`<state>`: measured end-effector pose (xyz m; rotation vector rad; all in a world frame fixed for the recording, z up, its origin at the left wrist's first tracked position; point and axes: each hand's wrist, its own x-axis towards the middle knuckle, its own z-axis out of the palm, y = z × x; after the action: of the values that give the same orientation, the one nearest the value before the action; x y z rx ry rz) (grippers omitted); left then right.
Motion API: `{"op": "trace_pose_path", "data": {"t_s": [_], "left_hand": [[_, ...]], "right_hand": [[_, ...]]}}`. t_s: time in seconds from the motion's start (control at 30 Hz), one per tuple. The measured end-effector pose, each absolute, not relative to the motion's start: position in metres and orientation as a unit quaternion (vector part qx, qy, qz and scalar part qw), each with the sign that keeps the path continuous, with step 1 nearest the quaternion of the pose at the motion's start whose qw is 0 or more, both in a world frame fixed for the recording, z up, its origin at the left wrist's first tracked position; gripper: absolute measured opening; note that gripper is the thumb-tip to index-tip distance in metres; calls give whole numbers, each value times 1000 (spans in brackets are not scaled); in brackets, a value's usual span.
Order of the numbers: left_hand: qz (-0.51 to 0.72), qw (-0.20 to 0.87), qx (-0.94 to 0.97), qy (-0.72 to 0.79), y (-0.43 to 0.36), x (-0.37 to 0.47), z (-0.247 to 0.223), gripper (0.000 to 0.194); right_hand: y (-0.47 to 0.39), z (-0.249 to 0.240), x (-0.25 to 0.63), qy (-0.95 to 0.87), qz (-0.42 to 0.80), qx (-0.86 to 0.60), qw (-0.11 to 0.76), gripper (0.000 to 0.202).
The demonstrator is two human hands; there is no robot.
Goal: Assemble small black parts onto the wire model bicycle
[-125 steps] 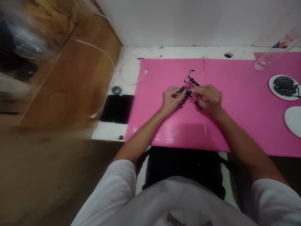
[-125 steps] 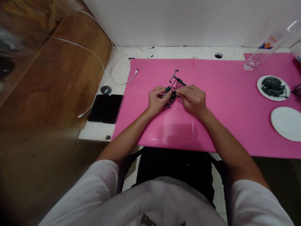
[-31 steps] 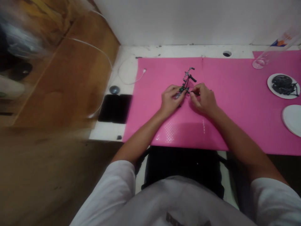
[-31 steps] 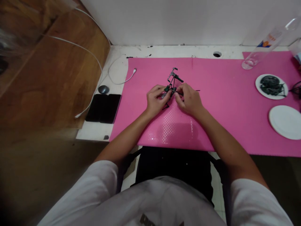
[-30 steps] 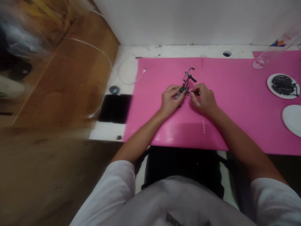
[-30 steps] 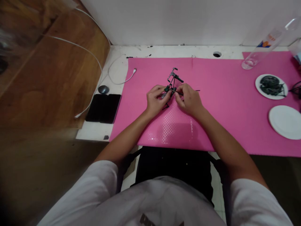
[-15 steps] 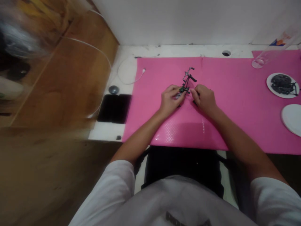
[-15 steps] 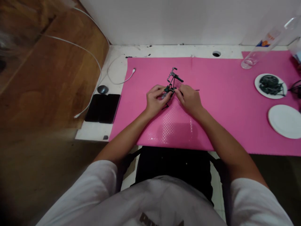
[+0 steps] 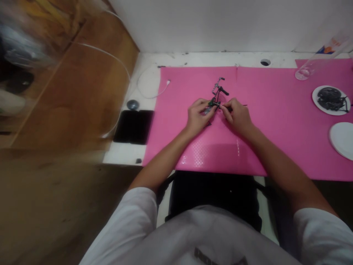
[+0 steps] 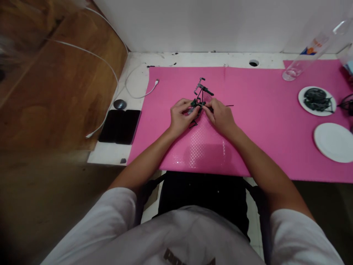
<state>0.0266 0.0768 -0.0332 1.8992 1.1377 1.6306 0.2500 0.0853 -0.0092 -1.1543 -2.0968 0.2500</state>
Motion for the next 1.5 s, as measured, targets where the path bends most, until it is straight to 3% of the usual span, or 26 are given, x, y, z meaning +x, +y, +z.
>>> {"op": "trace_pose_path", "data": {"t_s": [0.4,0.67,0.8,0.9,1.07,1.2,1.27,1.5], "left_hand": [[592,148,699,372,79,23,-28,30],[589,141,700,378,82,24,-32,35],[592,143,695,382,82,24,-32,36],[582,151,697,390,79,24,-31,34],[575,151,697,400,76,23,-30,36],[568,153,701,403,77,22,-31,33],[550,154,708,414,78,21,-32,31],[548,168,701,424,79,19,-28,26]], "right_hand": [[74,-3,241,-775,151,-488,372,67],[79,-5,246,-842,62,-422,331,74],[75,0,246,-837,81,-442,313,85],[68,9,242,-812,149,-463,323,90],[53,26,228,-695,397,-466,377,79],[52,28,222,-649,469,-459,385,82],[55,23,224,-664,445,-462,384,81],[68,7,238,-817,150,-465,305,62]]}}
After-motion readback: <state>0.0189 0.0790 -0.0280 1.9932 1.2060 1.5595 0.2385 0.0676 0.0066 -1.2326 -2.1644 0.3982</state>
